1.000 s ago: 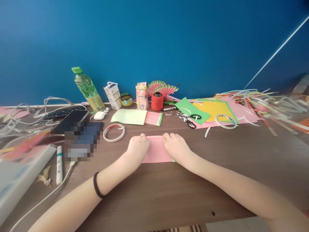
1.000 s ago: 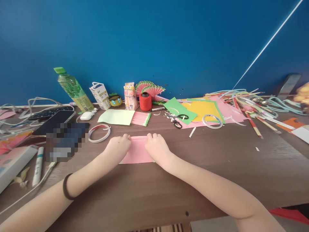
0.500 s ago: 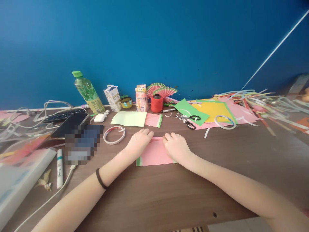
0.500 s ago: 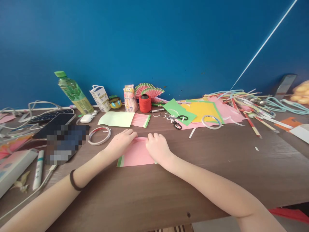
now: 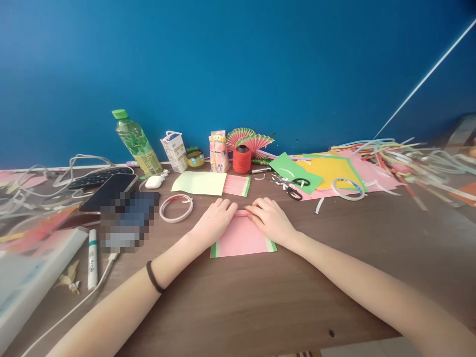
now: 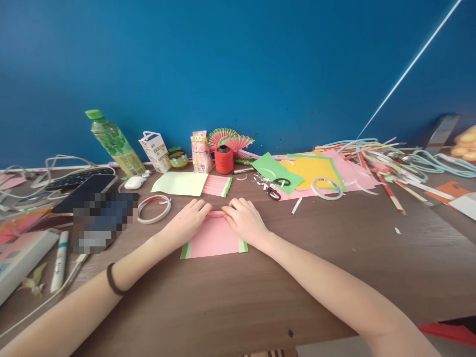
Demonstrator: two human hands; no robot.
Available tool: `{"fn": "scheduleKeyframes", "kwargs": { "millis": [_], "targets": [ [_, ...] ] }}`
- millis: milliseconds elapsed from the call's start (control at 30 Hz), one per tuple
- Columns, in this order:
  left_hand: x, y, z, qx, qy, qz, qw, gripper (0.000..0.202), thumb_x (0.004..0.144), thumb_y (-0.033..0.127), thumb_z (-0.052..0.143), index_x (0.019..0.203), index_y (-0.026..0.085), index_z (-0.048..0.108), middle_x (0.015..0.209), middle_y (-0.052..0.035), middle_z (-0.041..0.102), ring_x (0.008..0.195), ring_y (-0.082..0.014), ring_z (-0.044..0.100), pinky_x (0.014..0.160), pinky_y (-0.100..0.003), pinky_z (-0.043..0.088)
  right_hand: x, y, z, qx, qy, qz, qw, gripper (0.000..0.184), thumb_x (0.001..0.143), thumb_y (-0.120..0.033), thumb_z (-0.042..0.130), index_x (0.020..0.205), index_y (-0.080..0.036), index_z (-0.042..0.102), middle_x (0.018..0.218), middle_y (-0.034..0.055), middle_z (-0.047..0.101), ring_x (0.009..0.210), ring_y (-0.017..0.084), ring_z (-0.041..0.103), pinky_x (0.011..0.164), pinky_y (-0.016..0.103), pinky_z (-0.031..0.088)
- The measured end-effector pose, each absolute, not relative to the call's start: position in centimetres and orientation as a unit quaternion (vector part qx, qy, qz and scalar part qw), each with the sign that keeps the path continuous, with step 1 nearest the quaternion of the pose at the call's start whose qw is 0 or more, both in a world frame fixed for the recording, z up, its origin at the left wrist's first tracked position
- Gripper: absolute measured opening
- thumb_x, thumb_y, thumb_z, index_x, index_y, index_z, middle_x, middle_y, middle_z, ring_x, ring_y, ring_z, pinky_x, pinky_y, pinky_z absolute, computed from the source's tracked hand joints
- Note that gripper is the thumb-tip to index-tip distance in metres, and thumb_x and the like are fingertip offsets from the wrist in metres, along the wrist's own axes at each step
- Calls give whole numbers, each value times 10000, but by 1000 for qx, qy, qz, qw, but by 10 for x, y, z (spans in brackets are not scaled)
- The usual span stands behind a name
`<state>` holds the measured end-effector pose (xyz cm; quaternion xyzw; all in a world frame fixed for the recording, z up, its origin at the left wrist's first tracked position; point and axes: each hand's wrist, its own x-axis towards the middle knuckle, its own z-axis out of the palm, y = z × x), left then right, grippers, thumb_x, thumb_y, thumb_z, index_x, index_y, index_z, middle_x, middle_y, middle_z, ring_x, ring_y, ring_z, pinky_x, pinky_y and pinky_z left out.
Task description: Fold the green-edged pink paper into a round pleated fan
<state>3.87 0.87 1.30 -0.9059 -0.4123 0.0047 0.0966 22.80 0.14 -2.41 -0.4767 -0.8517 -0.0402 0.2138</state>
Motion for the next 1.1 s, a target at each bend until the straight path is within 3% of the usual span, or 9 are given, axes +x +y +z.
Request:
{"fn": "scheduleKeyframes", "kwargs": {
  "millis": [233,433,633,767,967,1100],
  "targets": [
    [37,8,16,-912,-397,-7,104,267,859,96,342,1004,149,559,887,-95,534,863,-224,471,758,-355,398,227,1,-21,-488,-839,-24,239,258,907,-265,417,976,-184,652,860,54,558,813,159,467,712,275,338],
    [34,10,16,-908,-411,-20,79,288,872,106,330,1054,150,548,937,-73,490,767,-156,493,705,-280,424,230,4,-16,-461,-839,62,282,179,893,-209,442,903,-155,613,950,47,606,876,158,492,755,282,344],
    [26,19,21,-922,-371,-102,45,299,878,115,350,1094,152,553,908,-62,520,886,-167,483,819,-284,419,236,12,-2,-457,-825,115,313,118,849,-181,513,884,-166,625,844,21,634,821,155,496,756,280,382],
    [23,18,35,-915,-381,-107,82,313,868,85,336,1045,168,580,878,-62,548,833,-163,494,745,-274,428,242,14,7,-410,-841,43,349,155,860,-158,490,867,-158,645,817,36,642,788,149,516,743,271,416],
    [20,11,57,-903,-283,-209,246,288,892,109,318,1008,175,574,841,-60,595,764,-163,499,694,-292,403,250,15,16,-297,-805,-189,477,129,808,-111,548,845,-187,645,787,51,667,737,166,542,680,306,438],
    [20,10,66,-912,-328,-187,162,254,899,181,337,929,173,590,837,-56,603,780,-170,514,697,-295,398,252,18,16,-260,-828,-144,476,114,800,-106,557,829,-178,641,756,51,658,697,151,546,636,294,446]
  ]
}}
